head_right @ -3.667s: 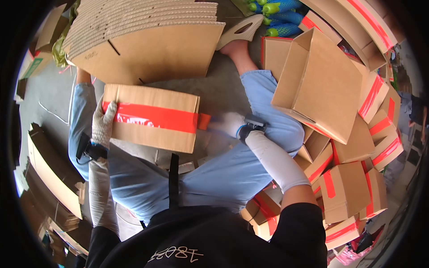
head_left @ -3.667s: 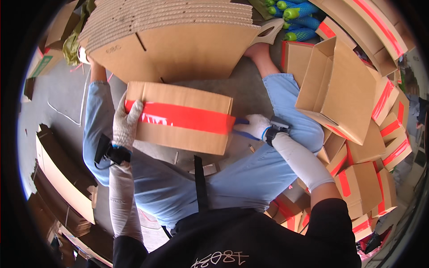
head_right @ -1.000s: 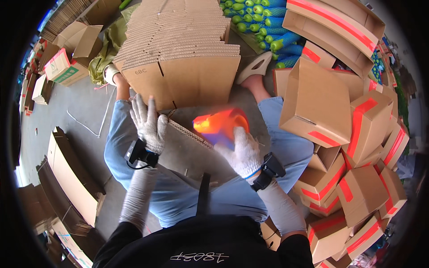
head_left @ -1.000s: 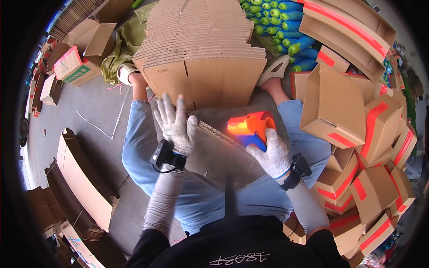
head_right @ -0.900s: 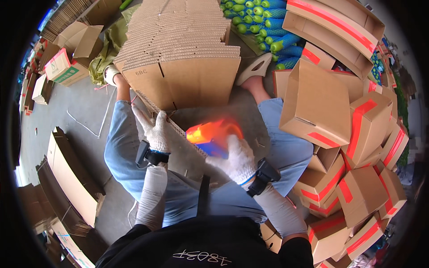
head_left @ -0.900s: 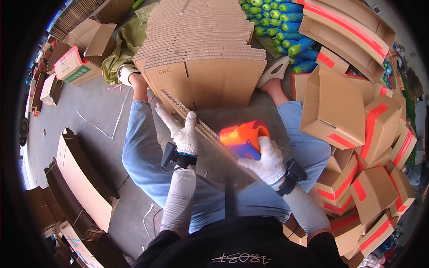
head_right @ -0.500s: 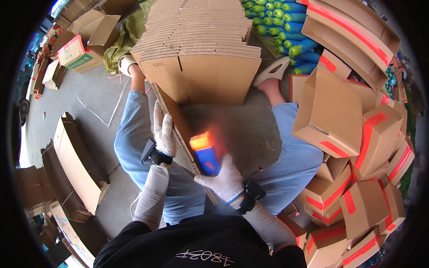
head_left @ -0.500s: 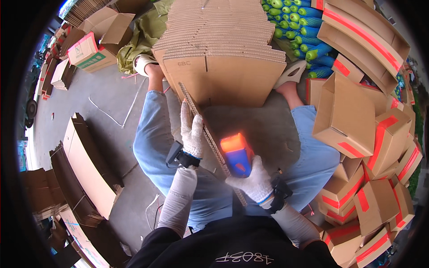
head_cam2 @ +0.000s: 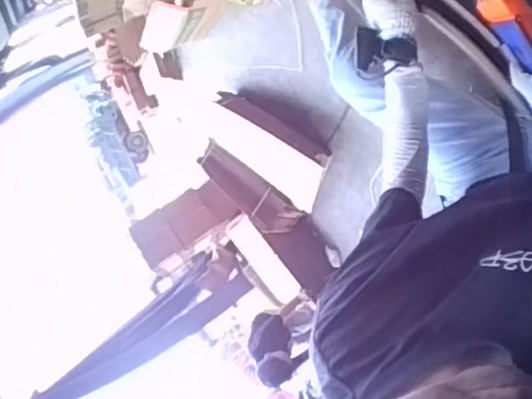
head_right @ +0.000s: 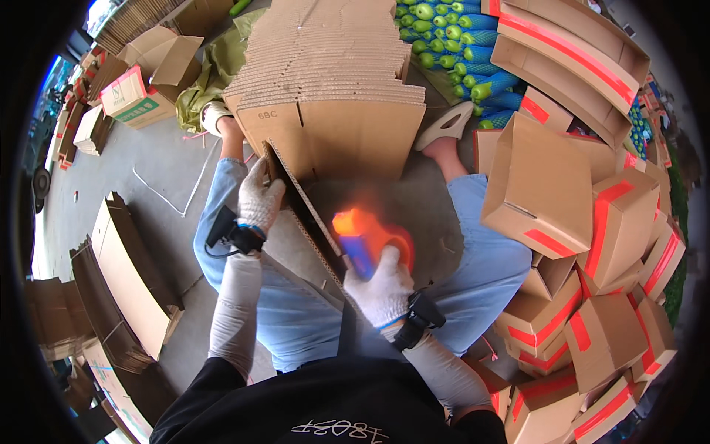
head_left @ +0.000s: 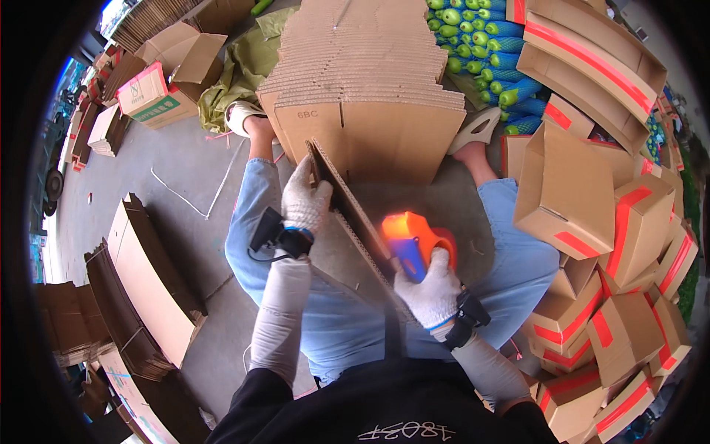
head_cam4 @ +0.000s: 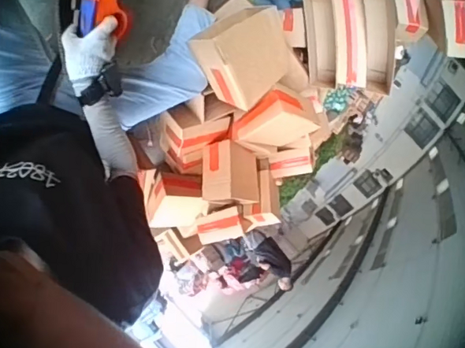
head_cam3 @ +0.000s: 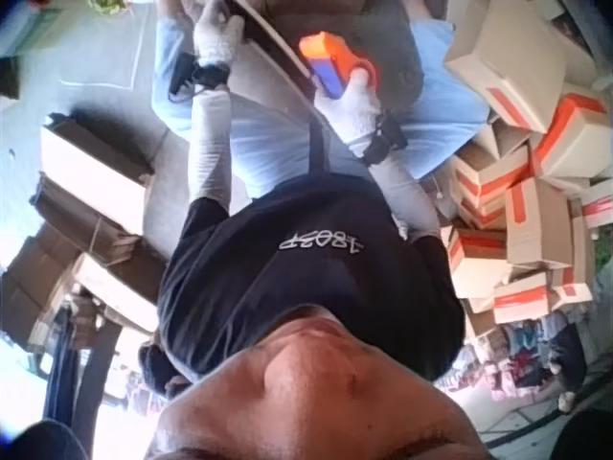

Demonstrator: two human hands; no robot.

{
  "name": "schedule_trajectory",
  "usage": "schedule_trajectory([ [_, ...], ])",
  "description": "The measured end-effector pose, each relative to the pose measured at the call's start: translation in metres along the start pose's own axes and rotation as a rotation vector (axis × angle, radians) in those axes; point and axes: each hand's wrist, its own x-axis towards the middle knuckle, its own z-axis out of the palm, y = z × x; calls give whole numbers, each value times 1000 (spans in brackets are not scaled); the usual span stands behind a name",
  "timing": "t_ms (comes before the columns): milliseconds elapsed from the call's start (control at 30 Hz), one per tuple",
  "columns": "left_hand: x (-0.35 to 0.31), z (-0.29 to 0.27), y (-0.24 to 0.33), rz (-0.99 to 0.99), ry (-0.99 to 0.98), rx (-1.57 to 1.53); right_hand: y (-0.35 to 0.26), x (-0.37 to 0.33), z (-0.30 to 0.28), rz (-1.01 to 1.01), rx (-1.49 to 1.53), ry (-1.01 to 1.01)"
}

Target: The person is assembling cardboard boxes and sealing them using a hand-held tape dispenser.

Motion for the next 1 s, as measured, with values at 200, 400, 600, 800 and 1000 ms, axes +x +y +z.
schedule_trajectory([
  [200,-8,-70,47,159,-302,180,5,75,-57,178,273,338],
  [400,-18,-36,33,90,-277,834,20,121,-33,42,410,433],
  [600,4,-27,53,142,-510,1003,78,94,-87,-123,1207,546],
  [800,7,-2,71,136,-559,1083,81,107,-110,-346,1007,-124],
  [1000,-9,13,68,96,-443,751,54,150,-49,-403,779,-456],
])
